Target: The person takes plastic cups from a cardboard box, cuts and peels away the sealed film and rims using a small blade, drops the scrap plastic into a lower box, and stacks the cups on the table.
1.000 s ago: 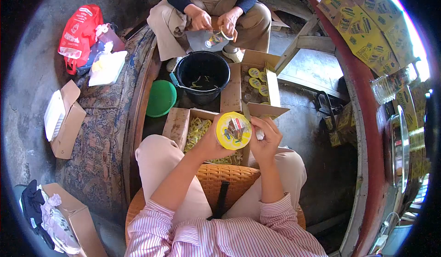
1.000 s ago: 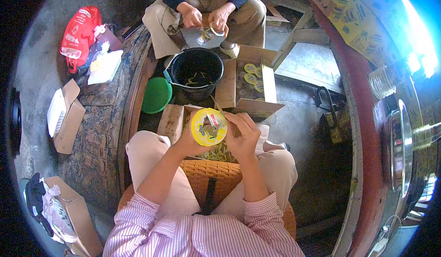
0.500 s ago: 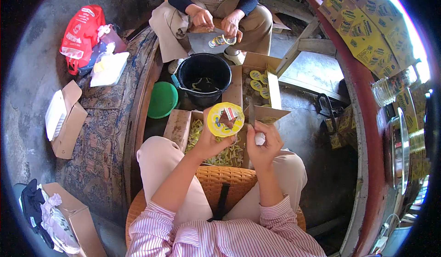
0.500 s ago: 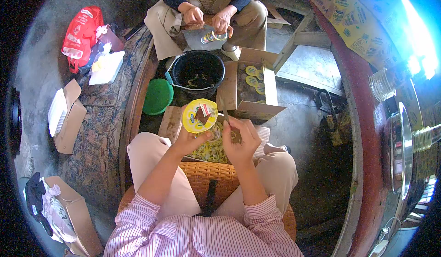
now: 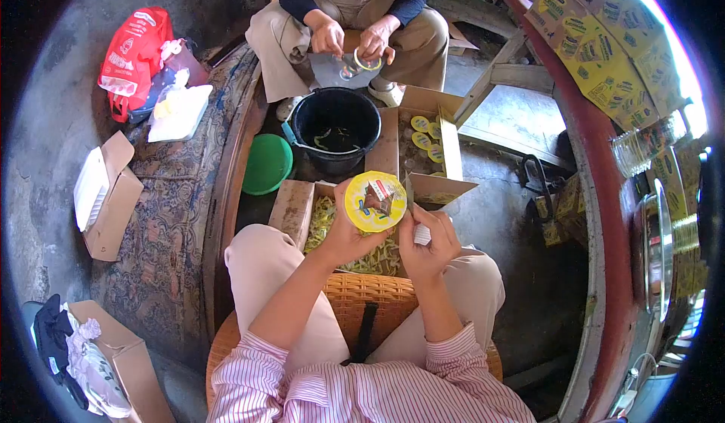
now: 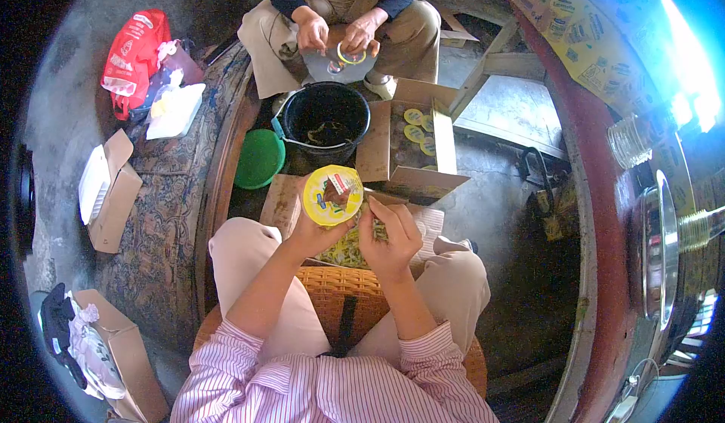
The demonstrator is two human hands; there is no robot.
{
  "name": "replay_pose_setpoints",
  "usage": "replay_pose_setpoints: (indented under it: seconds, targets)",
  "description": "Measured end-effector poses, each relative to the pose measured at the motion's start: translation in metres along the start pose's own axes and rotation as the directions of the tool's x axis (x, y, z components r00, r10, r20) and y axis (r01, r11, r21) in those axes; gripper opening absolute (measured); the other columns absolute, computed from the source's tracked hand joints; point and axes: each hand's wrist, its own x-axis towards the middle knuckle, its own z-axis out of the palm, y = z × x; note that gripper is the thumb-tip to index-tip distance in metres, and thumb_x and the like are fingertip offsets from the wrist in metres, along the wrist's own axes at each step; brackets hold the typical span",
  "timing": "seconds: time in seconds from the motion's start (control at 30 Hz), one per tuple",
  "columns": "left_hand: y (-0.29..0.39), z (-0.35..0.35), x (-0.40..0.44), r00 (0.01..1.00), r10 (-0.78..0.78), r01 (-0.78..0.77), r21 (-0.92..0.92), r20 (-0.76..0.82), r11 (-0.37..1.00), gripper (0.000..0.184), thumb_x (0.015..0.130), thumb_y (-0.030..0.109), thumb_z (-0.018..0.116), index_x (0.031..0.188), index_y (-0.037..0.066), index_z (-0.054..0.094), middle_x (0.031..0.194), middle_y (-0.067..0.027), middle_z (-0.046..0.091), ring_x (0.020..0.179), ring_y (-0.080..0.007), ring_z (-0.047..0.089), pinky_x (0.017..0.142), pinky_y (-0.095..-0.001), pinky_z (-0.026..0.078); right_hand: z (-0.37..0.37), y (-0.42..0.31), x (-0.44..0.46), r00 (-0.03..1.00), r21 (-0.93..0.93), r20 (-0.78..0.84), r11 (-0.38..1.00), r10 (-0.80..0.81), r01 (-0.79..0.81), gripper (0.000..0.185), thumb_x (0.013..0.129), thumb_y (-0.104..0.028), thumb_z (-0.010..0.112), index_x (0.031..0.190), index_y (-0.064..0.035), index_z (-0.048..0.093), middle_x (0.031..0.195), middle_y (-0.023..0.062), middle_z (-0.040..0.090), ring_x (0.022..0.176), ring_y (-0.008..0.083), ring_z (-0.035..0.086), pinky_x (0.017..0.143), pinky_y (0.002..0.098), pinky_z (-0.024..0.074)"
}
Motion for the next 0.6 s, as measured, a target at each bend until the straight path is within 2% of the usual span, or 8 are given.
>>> replay_pose_setpoints:
  seconds: [0.1, 0.2, 0.3, 0.4, 0.5, 0.6]
  targets:
    - [-0.0071, 0.0009, -0.0031, 1.0, 0.001, -0.001, -0.026, -0.024, 1.0, 0.072, 0.066, 0.005, 0.07, 0.122, 0.001, 0.026, 0.116, -0.0132, 0.04, 0.109, -0.0226, 0.045, 0.094, -0.0346, 0.035, 0.0002, 0.0002, -0.0004, 1.0, -0.014, -0.002, 1.0, -0.007, 0.007, 0.02, 0.064, 0.01, 0.064, 0.082, 0.0012, 0.063, 0.073, 0.0126, 0.061, 0.06, 0.022, 0.059, 0.056, 0.027, 0.0475]
    - [-0.0065, 0.0051, -0.0039, 0.999, 0.008, -0.016, -0.159, -0.05, 0.987, 0.073, 0.065, 0.007, 0.071, 0.122, 0.002, 0.026, 0.116, -0.0127, 0.037, 0.11, -0.0233, 0.043, 0.094, -0.0349, 0.035, -0.0002, 0.0001, 0.0006, 1.0, -0.021, -0.004, 1.0, -0.002, 0.002, 0.021, 0.064, 0.01, 0.063, 0.083, 0.001, 0.063, 0.073, 0.0125, 0.061, 0.062, 0.0221, 0.06, 0.057, 0.0273, 0.0478]
    - [-0.0043, -0.002, -0.0025, 0.997, 0.026, -0.032, 0.086, 0.067, 0.996, 0.083, 0.066, 0.01, 0.071, 0.126, 0.001, 0.014, 0.116, -0.0129, 0.037, 0.108, -0.0216, 0.043, 0.094, -0.0328, 0.033, -0.001, 0.0002, 0.0029, 1.0, -0.013, 0.0, 1.0, 0.001, -0.001, 0.021, 0.064, 0.011, 0.063, 0.083, 0.001, 0.063, 0.074, 0.0126, 0.062, 0.063, 0.0225, 0.06, 0.058, 0.0277, 0.0481]
    - [-0.0058, -0.0008, -0.0026, 0.991, 0.104, -0.107, 0.03, 0.085, 0.994, 0.084, 0.066, 0.011, 0.072, 0.126, 0.001, 0.014, 0.118, -0.0127, 0.036, 0.11, -0.0214, 0.041, 0.095, -0.0328, 0.032, -0.003, 0.0009, 0.0054, 1.0, -0.001, 0.024, 1.0, 0.019, -0.019, 0.021, 0.065, 0.011, 0.062, 0.083, 0.0013, 0.062, 0.075, 0.0135, 0.062, 0.064, 0.0231, 0.061, 0.059, 0.0279, 0.0484]
    - [-0.007, -0.0022, -0.0047, 0.989, 0.091, -0.108, 0.159, 0.113, 0.981, 0.083, 0.064, 0.012, 0.072, 0.126, 0.002, 0.017, 0.118, -0.0125, 0.035, 0.112, -0.0206, 0.04, 0.096, -0.0326, 0.032, -0.0065, 0.006, 0.0081, 0.998, 0.047, 0.061, 0.998, 0.027, -0.03, 0.021, 0.065, 0.011, 0.062, 0.083, 0.0016, 0.062, 0.077, 0.0145, 0.063, 0.066, 0.0236, 0.062, 0.061, 0.0276, 0.0487]
    - [-0.0084, -0.0009, -0.0057, 0.994, -0.012, 0.025, -0.12, 0.111, 0.992, 0.082, 0.063, 0.011, 0.072, 0.126, 0.002, 0.02, 0.118, -0.0121, 0.036, 0.112, -0.0204, 0.04, 0.096, -0.0328, 0.032, -0.008, 0.007, 0.0086, 0.996, 0.074, 0.073, 0.996, 0.041, -0.046, 0.021, 0.065, 0.011, 0.062, 0.083, 0.0017, 0.062, 0.078, 0.0145, 0.063, 0.068, 0.0238, 0.062, 0.062, 0.0272, 0.0489]
